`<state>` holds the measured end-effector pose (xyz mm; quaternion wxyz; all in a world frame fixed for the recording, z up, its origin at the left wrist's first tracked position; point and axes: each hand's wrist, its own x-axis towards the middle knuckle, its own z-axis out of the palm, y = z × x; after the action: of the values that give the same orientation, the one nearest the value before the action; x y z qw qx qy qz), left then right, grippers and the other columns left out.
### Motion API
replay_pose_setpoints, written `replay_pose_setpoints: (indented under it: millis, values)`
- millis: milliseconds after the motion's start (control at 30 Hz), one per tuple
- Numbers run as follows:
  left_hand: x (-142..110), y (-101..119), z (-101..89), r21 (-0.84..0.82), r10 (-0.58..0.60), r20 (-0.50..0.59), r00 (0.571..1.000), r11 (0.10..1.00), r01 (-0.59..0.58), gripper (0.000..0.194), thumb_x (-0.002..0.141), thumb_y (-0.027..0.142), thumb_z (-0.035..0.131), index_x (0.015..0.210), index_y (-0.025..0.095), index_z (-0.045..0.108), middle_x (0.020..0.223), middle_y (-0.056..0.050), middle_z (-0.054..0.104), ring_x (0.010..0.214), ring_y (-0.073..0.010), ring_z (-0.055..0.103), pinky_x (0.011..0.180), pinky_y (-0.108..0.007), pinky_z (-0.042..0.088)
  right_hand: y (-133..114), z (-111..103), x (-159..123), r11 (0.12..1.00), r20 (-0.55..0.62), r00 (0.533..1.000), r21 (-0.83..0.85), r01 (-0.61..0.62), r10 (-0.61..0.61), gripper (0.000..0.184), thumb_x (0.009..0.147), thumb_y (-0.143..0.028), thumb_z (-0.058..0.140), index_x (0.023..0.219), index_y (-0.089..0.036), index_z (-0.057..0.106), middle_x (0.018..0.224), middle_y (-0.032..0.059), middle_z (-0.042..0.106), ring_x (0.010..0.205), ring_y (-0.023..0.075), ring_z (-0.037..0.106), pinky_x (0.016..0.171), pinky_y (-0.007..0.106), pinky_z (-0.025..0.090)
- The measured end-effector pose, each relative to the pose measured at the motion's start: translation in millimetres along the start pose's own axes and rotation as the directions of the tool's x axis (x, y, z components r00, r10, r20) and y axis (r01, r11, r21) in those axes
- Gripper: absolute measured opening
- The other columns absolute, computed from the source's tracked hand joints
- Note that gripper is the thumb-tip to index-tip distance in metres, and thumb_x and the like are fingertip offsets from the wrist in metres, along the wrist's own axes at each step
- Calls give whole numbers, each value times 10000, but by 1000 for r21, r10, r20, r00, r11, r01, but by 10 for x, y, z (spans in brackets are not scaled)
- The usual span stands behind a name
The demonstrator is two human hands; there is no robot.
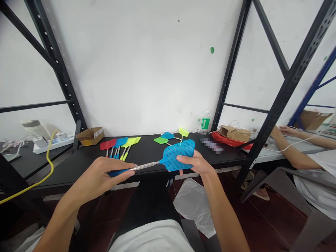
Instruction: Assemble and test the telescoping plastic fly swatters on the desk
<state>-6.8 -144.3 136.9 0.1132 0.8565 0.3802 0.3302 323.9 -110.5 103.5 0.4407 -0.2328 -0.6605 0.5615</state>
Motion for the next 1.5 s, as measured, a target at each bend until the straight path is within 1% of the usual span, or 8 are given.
replay_pose_setpoints:
  millis: [633, 833, 967, 1067, 1200, 1267, 1333, 1500]
  values:
    - [11, 11, -12, 1, -23, -8, 1000, 1000, 23, 216, 898, 436, 655, 1006, 332, 811, 957, 15, 799, 807, -186, 742, 526, -182, 515, 42, 26, 40, 999, -13, 1000, 39, 0, 1, 386, 837, -339, 736, 1175, -155, 712, 978, 137, 765, 731, 256, 746, 440, 274, 575]
    - [43, 22, 55, 9, -31, -5, 1000, 999, 31, 244, 919, 439, 619, 1000, 309, 808, 990, 3, 796, 852, -200, 739, 561, -194, 520, 54, 3, 95, 997, -189, 982, 73, 27, -13, 347, 781, -337, 773, 1061, -138, 728, 812, 93, 752, 587, 198, 694, 409, 262, 575]
    - [65, -8, 87, 4, -18, 1, 1000, 1000, 18, 268, 934, 442, 596, 994, 282, 803, 978, -3, 795, 839, -198, 725, 608, -207, 513, 56, -27, 144, 985, -242, 970, 156, 68, -28, 412, 817, -500, 681, 1040, -154, 709, 822, 97, 743, 531, 194, 660, 334, 266, 523]
    - [86, -22, 99, 10, -29, -32, 999, 1000, 29, 302, 950, 450, 570, 999, 251, 792, 972, -13, 790, 802, -189, 700, 630, -222, 490, 49, -3, 186, 941, -279, 956, 289, 174, -91, 444, 857, -592, 575, 1013, -198, 707, 901, 92, 748, 594, 189, 667, 390, 264, 530]
    - [128, 8, 162, 40, -47, -59, 997, 998, 49, 365, 981, 464, 507, 1000, 212, 770, 821, -10, 751, 640, -146, 597, 582, -234, 414, 35, 119, 238, 874, -268, 950, 409, 264, -161, 528, 853, -691, 540, 1121, -260, 683, 1126, 90, 729, 872, 245, 699, 535, 290, 572]
    - [148, 33, 210, 42, -60, -52, 997, 997, 62, 383, 994, 470, 477, 1009, 212, 759, 723, 6, 704, 575, -129, 530, 539, -235, 363, 41, 203, 256, 886, -170, 964, 388, 255, -203, 660, 777, -766, 591, 1204, -267, 653, 1237, 110, 687, 970, 276, 685, 550, 287, 570]
    - [161, 57, 256, 43, -65, -55, 996, 997, 67, 386, 995, 478, 472, 1011, 214, 754, 701, 7, 687, 563, -129, 513, 524, -238, 339, 72, 288, 272, 926, -93, 974, 304, 226, -208, 673, 750, -727, 668, 1229, -255, 640, 1265, 126, 665, 993, 273, 678, 567, 272, 569]
    - [161, 99, 320, 53, -25, -61, 998, 998, 28, 322, 974, 460, 528, 997, 226, 748, 849, -8, 739, 670, -146, 591, 594, -239, 381, 252, 450, 331, 975, -203, 962, 90, 201, -180, 328, 920, -519, 609, 997, -208, 679, 834, 54, 687, 744, 181, 683, 502, 229, 517]
